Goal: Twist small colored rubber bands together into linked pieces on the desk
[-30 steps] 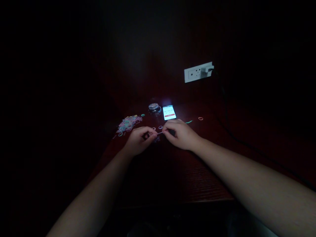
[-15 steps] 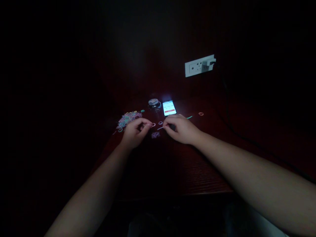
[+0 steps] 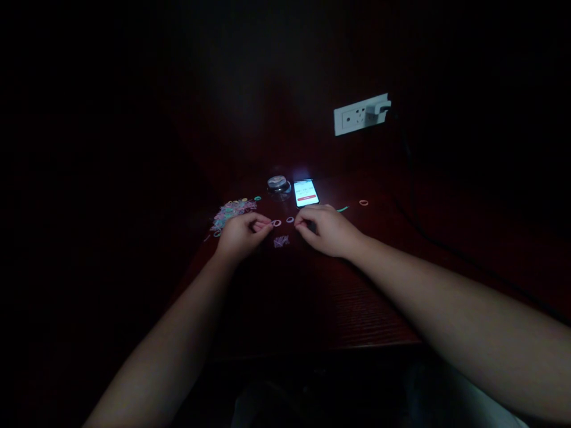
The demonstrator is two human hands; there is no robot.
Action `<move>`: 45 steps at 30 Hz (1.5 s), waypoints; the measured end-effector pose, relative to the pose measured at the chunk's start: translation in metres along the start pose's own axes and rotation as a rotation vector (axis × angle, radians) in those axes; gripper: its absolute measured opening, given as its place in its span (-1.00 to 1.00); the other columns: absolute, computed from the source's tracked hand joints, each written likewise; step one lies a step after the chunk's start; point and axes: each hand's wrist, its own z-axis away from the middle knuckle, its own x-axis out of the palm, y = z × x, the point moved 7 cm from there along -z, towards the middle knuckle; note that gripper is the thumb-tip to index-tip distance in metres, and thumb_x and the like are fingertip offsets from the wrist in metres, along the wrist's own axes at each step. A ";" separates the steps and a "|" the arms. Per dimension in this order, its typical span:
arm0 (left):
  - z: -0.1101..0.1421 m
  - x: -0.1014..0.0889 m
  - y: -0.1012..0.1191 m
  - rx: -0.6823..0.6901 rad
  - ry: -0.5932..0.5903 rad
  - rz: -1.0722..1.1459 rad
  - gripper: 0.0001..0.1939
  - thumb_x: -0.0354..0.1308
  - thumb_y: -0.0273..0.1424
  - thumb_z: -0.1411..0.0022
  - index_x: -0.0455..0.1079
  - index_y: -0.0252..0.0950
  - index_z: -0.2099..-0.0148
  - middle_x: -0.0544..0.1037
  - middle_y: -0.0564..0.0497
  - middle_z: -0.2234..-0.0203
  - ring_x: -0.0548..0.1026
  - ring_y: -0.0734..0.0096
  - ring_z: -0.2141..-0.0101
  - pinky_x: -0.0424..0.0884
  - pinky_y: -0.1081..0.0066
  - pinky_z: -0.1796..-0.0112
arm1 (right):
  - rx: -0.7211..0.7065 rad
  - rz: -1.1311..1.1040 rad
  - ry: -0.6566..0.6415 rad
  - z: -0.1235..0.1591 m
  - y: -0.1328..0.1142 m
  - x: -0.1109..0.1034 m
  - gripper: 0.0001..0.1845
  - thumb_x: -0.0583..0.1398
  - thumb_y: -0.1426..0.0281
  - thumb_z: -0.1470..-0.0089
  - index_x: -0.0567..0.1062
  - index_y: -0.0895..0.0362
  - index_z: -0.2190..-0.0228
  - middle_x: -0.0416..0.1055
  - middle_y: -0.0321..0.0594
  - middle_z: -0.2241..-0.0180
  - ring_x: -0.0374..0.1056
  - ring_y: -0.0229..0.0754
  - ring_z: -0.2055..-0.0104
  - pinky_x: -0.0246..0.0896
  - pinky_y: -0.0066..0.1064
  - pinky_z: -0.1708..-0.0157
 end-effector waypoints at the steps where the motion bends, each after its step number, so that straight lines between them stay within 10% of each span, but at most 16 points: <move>1: 0.000 0.001 -0.006 -0.042 -0.008 -0.022 -0.92 0.26 -0.36 -0.11 0.53 -0.25 0.33 0.55 0.07 0.59 0.45 0.49 0.58 0.38 0.47 0.48 | 0.008 -0.001 -0.006 0.000 0.001 0.001 -0.91 0.15 0.44 -0.11 0.47 0.13 0.38 0.46 -0.21 0.38 0.33 -0.20 0.35 0.19 -0.31 0.25; 14: 0.005 0.013 -0.014 -0.223 -0.178 -0.167 -0.93 0.28 -0.33 -0.05 0.53 -0.20 0.38 0.60 0.10 0.53 0.49 0.46 0.52 0.29 0.46 0.46 | -0.032 0.130 -0.308 0.006 -0.005 0.026 -0.81 0.13 0.40 -0.14 0.55 0.10 0.25 0.49 -0.17 0.21 0.35 -0.08 0.11 0.12 -0.13 0.01; 22: 0.004 0.007 -0.001 -0.225 -0.250 -0.330 -0.58 -0.04 -0.14 -0.30 0.54 -0.25 0.39 0.59 -0.02 0.49 0.47 0.38 0.46 0.26 0.42 0.40 | -0.020 0.151 -0.441 0.014 -0.004 0.043 -0.67 0.12 0.41 -0.13 0.51 0.09 0.07 0.45 -0.16 0.00 0.31 -0.03 -0.07 -0.11 0.05 -0.24; 28: 0.004 0.005 -0.012 -0.262 -0.245 -0.327 -0.83 0.11 -0.36 -0.13 0.53 -0.20 0.29 0.62 0.04 0.38 0.50 0.38 0.39 0.30 0.44 0.36 | -0.021 0.160 -0.459 0.018 0.001 0.049 -0.59 0.11 0.41 -0.14 0.48 0.08 -0.02 0.41 -0.15 -0.09 0.25 -0.03 -0.18 -0.27 0.09 -0.31; 45: 0.012 0.023 0.000 0.050 -0.417 -0.180 -0.58 0.22 -0.46 0.02 0.46 -0.18 0.04 0.54 0.01 0.18 0.49 0.40 0.25 0.40 0.44 0.23 | 0.001 0.133 -0.483 0.018 0.001 0.049 -0.53 0.11 0.41 -0.12 0.44 0.02 -0.08 0.38 -0.18 -0.13 0.20 0.02 -0.23 -0.25 0.17 -0.29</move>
